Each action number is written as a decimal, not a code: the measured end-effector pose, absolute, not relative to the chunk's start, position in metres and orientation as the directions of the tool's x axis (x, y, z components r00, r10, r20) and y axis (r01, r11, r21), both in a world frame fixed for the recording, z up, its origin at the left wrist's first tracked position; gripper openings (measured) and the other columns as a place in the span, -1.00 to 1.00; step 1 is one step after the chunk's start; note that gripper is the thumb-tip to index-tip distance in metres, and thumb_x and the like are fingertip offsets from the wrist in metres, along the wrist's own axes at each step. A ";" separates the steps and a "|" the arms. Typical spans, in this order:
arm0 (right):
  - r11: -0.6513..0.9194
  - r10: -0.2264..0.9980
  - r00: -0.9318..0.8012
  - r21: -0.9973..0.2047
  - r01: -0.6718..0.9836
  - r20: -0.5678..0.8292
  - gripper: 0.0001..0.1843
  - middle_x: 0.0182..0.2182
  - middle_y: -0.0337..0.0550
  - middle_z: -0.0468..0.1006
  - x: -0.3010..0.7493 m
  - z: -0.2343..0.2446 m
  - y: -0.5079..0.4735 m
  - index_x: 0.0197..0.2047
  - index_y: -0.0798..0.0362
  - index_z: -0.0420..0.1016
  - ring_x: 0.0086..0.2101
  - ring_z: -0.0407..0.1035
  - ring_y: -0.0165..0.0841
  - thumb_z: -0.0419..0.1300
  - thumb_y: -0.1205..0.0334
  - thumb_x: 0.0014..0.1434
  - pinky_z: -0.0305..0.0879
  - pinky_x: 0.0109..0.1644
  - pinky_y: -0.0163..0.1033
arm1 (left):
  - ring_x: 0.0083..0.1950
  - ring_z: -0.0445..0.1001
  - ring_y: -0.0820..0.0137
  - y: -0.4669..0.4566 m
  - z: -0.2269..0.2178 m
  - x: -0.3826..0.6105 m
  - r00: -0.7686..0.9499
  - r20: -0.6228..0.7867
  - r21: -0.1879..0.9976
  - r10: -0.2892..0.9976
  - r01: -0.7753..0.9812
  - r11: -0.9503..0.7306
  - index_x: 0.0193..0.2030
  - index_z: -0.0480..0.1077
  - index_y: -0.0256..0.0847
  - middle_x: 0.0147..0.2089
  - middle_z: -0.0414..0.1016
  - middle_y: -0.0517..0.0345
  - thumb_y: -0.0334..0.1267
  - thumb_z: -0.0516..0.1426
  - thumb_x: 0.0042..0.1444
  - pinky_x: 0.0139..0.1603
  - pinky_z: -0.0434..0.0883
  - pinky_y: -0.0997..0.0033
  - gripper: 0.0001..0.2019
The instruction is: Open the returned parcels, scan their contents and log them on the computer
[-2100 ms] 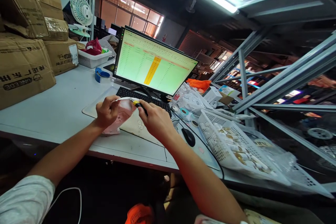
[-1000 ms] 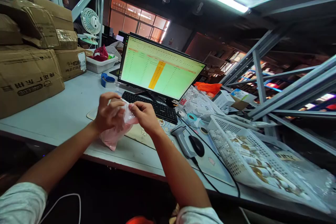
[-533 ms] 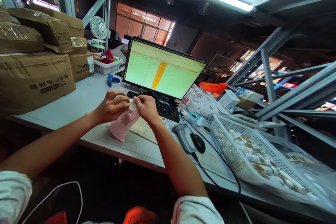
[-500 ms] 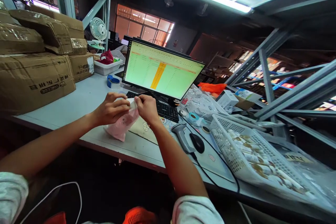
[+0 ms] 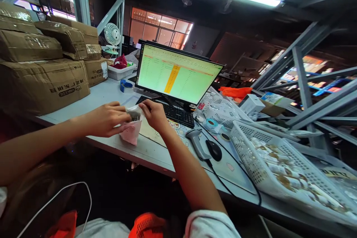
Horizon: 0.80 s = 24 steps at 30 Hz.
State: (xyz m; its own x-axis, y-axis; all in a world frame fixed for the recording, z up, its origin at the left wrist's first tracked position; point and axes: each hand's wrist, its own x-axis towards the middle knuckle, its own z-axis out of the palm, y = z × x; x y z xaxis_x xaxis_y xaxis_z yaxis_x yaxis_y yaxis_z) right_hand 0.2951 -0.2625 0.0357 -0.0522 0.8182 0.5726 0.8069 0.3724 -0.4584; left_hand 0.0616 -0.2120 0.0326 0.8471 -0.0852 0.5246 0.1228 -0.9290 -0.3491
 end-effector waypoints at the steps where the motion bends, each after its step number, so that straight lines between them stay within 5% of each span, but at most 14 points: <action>1: 0.413 0.828 -0.049 -0.547 0.728 0.559 -0.50 -0.29 -0.09 0.60 0.297 0.030 -0.263 -0.08 0.09 0.60 -0.34 0.38 -0.34 0.10 -0.19 0.37 0.24 -0.23 -0.26 | -0.17 0.52 0.19 -0.210 0.032 0.059 0.849 0.526 -0.344 -0.044 0.165 -0.924 -0.09 0.49 -0.18 -0.24 0.60 0.04 -0.07 0.15 0.33 -0.08 0.33 0.19 -0.77; 3: 0.435 0.865 -0.048 -0.699 0.568 0.499 -0.26 -0.12 -0.01 0.61 0.302 0.009 -0.265 0.17 0.07 0.52 -0.19 0.44 -0.28 0.09 -0.40 0.29 0.35 -0.14 -0.22 | -0.09 0.53 0.12 -0.205 0.027 0.056 0.842 0.540 -0.358 0.011 0.241 -0.902 -0.04 0.51 -0.19 -0.16 0.62 -0.02 0.00 0.25 0.25 -0.07 0.33 0.17 -0.69; 6: 0.329 0.938 -0.042 -0.848 0.416 0.344 0.05 0.07 0.15 0.54 0.310 -0.041 -0.269 0.34 0.07 0.37 0.04 0.45 -0.15 -0.03 -0.63 0.16 0.42 0.05 -0.08 | -0.14 0.54 0.13 -0.197 0.015 0.060 0.837 0.546 -0.395 0.029 0.289 -0.872 -0.25 0.52 -0.21 -0.26 0.61 -0.04 -0.23 0.28 0.18 -0.08 0.31 0.18 -0.90; 10: 0.266 0.964 -0.120 -0.893 0.364 0.239 0.08 0.29 0.19 0.41 0.317 -0.101 -0.279 0.34 0.04 0.38 0.25 0.32 -0.06 0.09 -0.65 0.06 0.26 0.31 0.03 | -0.39 0.47 0.27 -0.177 0.013 0.071 0.858 0.507 -0.295 0.082 0.262 -0.919 -0.46 0.47 -0.19 -0.46 0.52 0.07 -0.43 0.20 0.09 -0.22 0.27 0.26 -0.86; 12: 0.276 0.961 -0.102 -0.899 0.339 0.256 0.04 0.26 0.15 0.45 0.317 -0.114 -0.280 0.24 0.05 0.47 0.23 0.35 -0.03 0.23 -0.61 -0.02 0.26 0.33 0.02 | -0.43 0.43 0.27 -0.161 0.018 0.077 0.795 0.555 -0.131 0.243 0.372 -0.919 -0.49 0.47 -0.18 -0.49 0.50 0.07 -0.30 0.19 0.15 -0.30 0.22 0.29 -0.81; 15: 0.252 0.958 0.086 -0.947 0.198 0.273 -0.03 0.07 0.15 0.59 0.316 -0.112 -0.274 0.03 0.07 0.55 0.04 0.50 -0.03 0.30 -0.62 -0.14 0.47 0.08 -0.01 | -0.46 0.35 0.29 -0.138 0.021 0.087 0.561 0.621 0.251 0.547 0.519 -0.817 -0.55 0.40 -0.21 -0.55 0.40 0.07 -0.09 0.13 0.26 -0.37 0.14 0.33 -0.62; 18: 0.296 0.893 0.310 -0.945 0.137 0.325 -0.11 -0.16 0.12 0.65 0.318 -0.090 -0.267 -0.19 0.08 0.52 -0.25 0.56 -0.15 0.18 -0.67 -0.06 0.47 -0.29 -0.15 | -0.51 0.25 0.39 -0.126 0.006 0.101 0.418 0.569 0.608 0.708 0.366 -0.705 -0.59 0.30 -0.22 -0.60 0.27 0.17 -0.05 0.13 0.28 -0.41 0.11 0.38 -0.55; 21: 0.283 0.783 0.416 -0.860 0.424 0.463 -0.16 -0.50 -0.04 0.55 0.328 -0.052 -0.264 -0.43 0.05 0.41 -0.54 0.40 -0.31 -0.06 -0.65 0.15 0.27 -0.44 -0.24 | -0.52 0.24 0.44 -0.126 -0.028 0.116 0.361 0.400 0.887 0.842 0.079 -0.455 -0.59 0.30 -0.23 -0.61 0.26 0.22 -0.07 0.20 0.24 -0.44 0.15 0.46 -0.57; 24: 0.173 0.760 0.272 -0.587 0.791 0.591 -0.14 -0.61 -0.08 0.44 0.338 -0.008 -0.256 -0.56 0.02 0.32 -0.54 0.33 -0.32 -0.26 -0.54 0.30 0.15 -0.38 -0.23 | -0.55 0.31 0.44 -0.131 -0.066 0.130 0.330 0.173 0.983 0.928 -0.121 -0.140 -0.55 0.35 -0.25 -0.62 0.31 0.22 -0.08 0.28 0.20 -0.49 0.22 0.50 -0.60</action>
State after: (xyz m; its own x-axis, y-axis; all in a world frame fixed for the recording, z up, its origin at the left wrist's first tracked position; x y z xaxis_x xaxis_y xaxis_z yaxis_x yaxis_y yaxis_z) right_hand 0.3376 -0.2565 -0.0084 0.2719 0.7598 0.5905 0.7912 0.1728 -0.5866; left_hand 0.1298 -0.1312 -0.0664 0.3296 0.9281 0.1731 -0.1206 -0.1405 0.9827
